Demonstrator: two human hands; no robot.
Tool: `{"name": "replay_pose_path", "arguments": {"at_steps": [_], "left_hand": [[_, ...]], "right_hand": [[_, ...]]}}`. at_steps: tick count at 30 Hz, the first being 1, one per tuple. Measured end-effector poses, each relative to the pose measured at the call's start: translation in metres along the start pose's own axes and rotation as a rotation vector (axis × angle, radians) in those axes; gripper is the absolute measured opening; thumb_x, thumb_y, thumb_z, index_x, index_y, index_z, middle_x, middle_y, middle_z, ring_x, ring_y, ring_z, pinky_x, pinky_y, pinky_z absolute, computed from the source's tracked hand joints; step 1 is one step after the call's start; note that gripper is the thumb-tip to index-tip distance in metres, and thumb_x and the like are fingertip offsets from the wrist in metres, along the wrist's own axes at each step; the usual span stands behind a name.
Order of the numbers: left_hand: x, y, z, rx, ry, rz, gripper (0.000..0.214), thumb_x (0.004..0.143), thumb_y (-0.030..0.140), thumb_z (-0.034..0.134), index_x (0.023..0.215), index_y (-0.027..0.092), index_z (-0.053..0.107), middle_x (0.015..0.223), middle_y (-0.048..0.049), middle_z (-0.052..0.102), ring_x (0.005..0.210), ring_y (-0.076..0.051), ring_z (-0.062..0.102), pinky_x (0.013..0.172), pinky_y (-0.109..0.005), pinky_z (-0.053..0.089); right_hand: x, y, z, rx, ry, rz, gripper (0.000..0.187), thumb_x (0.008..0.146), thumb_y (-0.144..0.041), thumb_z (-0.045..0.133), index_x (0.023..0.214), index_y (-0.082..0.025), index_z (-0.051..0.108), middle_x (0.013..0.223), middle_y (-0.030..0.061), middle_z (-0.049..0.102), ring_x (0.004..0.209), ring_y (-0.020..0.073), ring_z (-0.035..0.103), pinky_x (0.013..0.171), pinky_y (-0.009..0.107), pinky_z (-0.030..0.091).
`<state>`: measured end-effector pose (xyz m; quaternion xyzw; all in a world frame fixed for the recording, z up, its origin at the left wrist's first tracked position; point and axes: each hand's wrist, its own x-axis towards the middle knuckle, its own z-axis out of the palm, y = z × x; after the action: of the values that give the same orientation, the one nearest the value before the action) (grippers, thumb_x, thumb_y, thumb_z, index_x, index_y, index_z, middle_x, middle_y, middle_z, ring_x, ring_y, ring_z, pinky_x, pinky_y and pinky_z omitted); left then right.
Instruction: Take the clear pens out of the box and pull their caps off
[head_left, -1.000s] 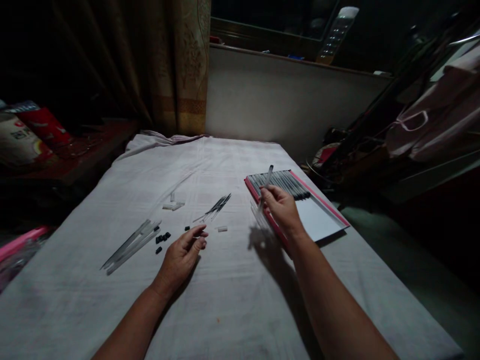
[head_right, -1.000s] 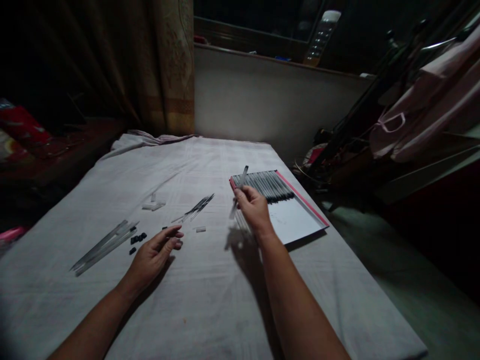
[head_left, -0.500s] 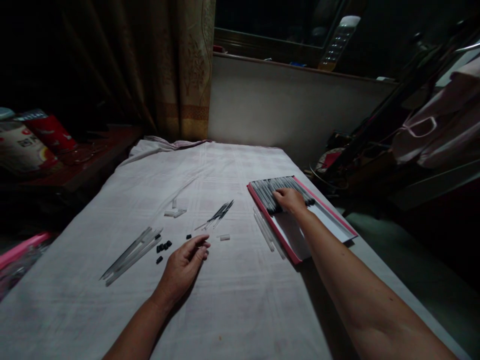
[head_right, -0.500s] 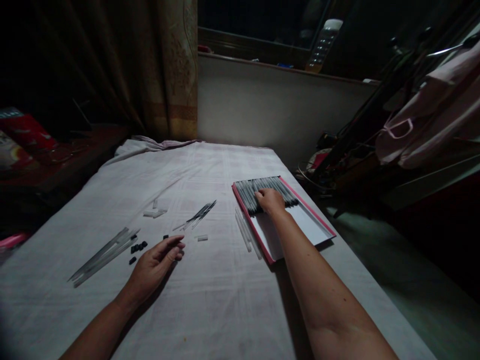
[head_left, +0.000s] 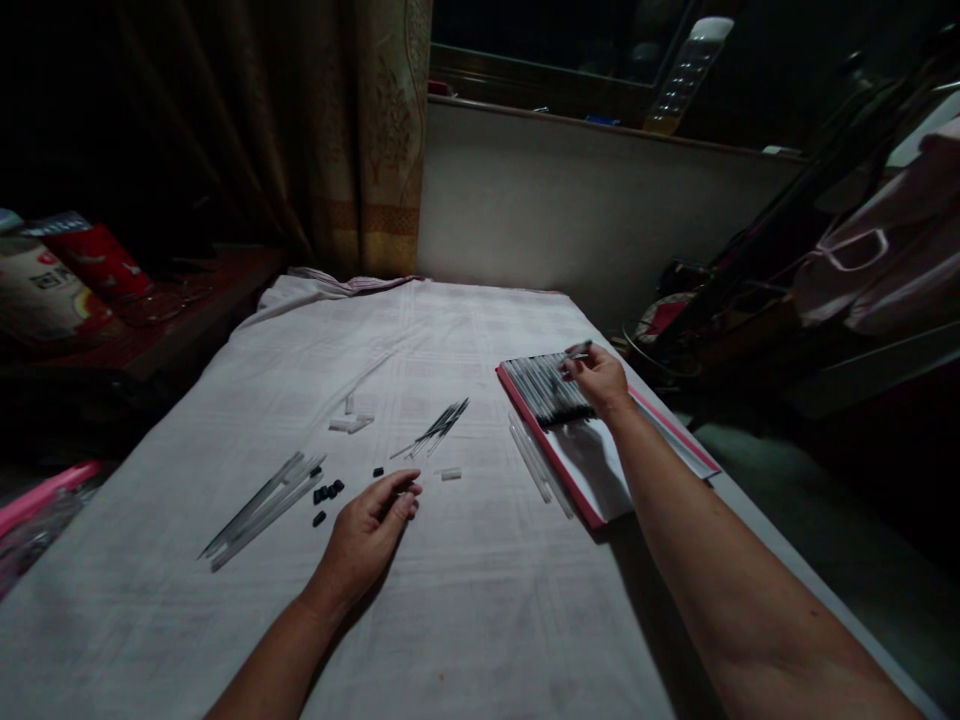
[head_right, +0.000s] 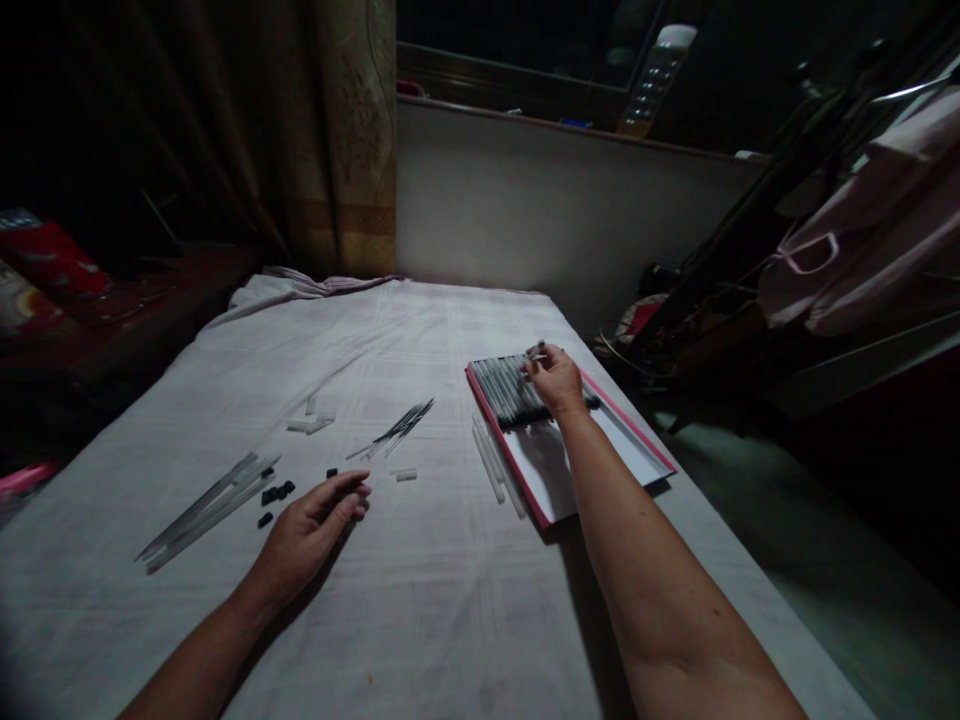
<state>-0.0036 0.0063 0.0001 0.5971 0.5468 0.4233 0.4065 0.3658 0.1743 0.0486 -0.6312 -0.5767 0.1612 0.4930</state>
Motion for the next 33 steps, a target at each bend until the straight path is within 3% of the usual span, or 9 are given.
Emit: {"name": "replay_pose_path", "arguments": {"at_steps": [4, 7, 10, 12, 14, 18, 22, 33], "left_hand": [[0.000, 0.000, 0.000, 0.004, -0.002, -0.009, 0.043, 0.084, 0.048, 0.061, 0.115, 0.019, 0.072, 0.095, -0.0084, 0.078, 0.076, -0.018, 0.073, 0.080, -0.036, 0.061], [0.000, 0.000, 0.000, 0.002, -0.002, -0.008, 0.043, 0.084, 0.047, 0.061, 0.115, 0.020, 0.072, 0.095, -0.0082, 0.078, 0.077, -0.018, 0.073, 0.080, -0.035, 0.061], [0.000, 0.000, 0.000, 0.009, 0.003, -0.004, 0.042, 0.084, 0.048, 0.061, 0.114, 0.020, 0.073, 0.095, -0.0081, 0.079, 0.075, -0.018, 0.073, 0.079, -0.036, 0.061], [0.000, -0.001, 0.000, 0.015, -0.003, -0.002, 0.042, 0.085, 0.048, 0.061, 0.114, 0.020, 0.072, 0.095, -0.0082, 0.078, 0.076, -0.018, 0.073, 0.080, -0.037, 0.061], [0.000, -0.001, 0.000, 0.019, -0.010, 0.000, 0.043, 0.085, 0.048, 0.060, 0.116, 0.019, 0.072, 0.096, -0.0085, 0.078, 0.077, -0.018, 0.073, 0.081, -0.037, 0.061], [0.000, -0.002, 0.000, 0.024, -0.010, -0.002, 0.043, 0.086, 0.047, 0.060, 0.117, 0.019, 0.071, 0.097, -0.0086, 0.078, 0.077, -0.018, 0.073, 0.080, -0.036, 0.061], [-0.001, -0.001, 0.000, 0.011, -0.008, 0.001, 0.041, 0.086, 0.046, 0.061, 0.115, 0.020, 0.072, 0.096, -0.0079, 0.078, 0.076, -0.018, 0.073, 0.080, -0.036, 0.061], [-0.001, 0.000, 0.001, 0.016, 0.002, 0.008, 0.042, 0.085, 0.047, 0.060, 0.114, 0.019, 0.072, 0.095, -0.0079, 0.078, 0.076, -0.018, 0.072, 0.080, -0.035, 0.061]], "right_hand": [[-0.017, 0.001, -0.001, 0.114, -0.112, 0.170, 0.056, 0.063, -0.057, 0.075, 0.102, -0.017, 0.069, 0.085, 0.0074, 0.073, 0.077, 0.0245, 0.072, 0.050, 0.026, 0.048], [-0.024, 0.003, -0.003, 0.101, -0.168, 0.225, 0.055, 0.070, -0.056, 0.071, 0.108, -0.017, 0.070, 0.100, 0.0114, 0.076, 0.088, 0.0272, 0.073, 0.056, 0.028, 0.052], [-0.027, 0.004, -0.005, -0.034, -0.272, 0.125, 0.048, 0.078, -0.046, 0.066, 0.116, -0.017, 0.071, 0.115, 0.0131, 0.076, 0.107, 0.0299, 0.071, 0.080, 0.039, 0.058], [-0.027, 0.004, -0.005, -0.178, -0.328, 0.003, 0.045, 0.080, -0.037, 0.066, 0.121, -0.019, 0.072, 0.123, 0.0121, 0.075, 0.117, 0.0298, 0.067, 0.097, 0.044, 0.053], [-0.026, 0.004, -0.005, -0.325, -0.369, -0.090, 0.044, 0.083, -0.031, 0.066, 0.124, -0.019, 0.071, 0.126, 0.0114, 0.074, 0.119, 0.0295, 0.066, 0.105, 0.046, 0.049], [-0.022, 0.006, -0.004, -0.525, -0.436, -0.178, 0.046, 0.087, -0.027, 0.064, 0.132, -0.018, 0.068, 0.127, 0.0118, 0.073, 0.120, 0.0292, 0.066, 0.106, 0.045, 0.048], [-0.020, 0.012, -0.005, -0.587, -0.465, -0.210, 0.057, 0.087, -0.031, 0.067, 0.141, -0.015, 0.061, 0.135, 0.0145, 0.069, 0.126, 0.0313, 0.062, 0.107, 0.045, 0.047], [-0.024, 0.012, -0.006, -0.618, -0.431, -0.208, 0.044, 0.089, -0.035, 0.066, 0.130, -0.018, 0.069, 0.133, 0.0149, 0.070, 0.126, 0.0318, 0.062, 0.108, 0.048, 0.047]]}}
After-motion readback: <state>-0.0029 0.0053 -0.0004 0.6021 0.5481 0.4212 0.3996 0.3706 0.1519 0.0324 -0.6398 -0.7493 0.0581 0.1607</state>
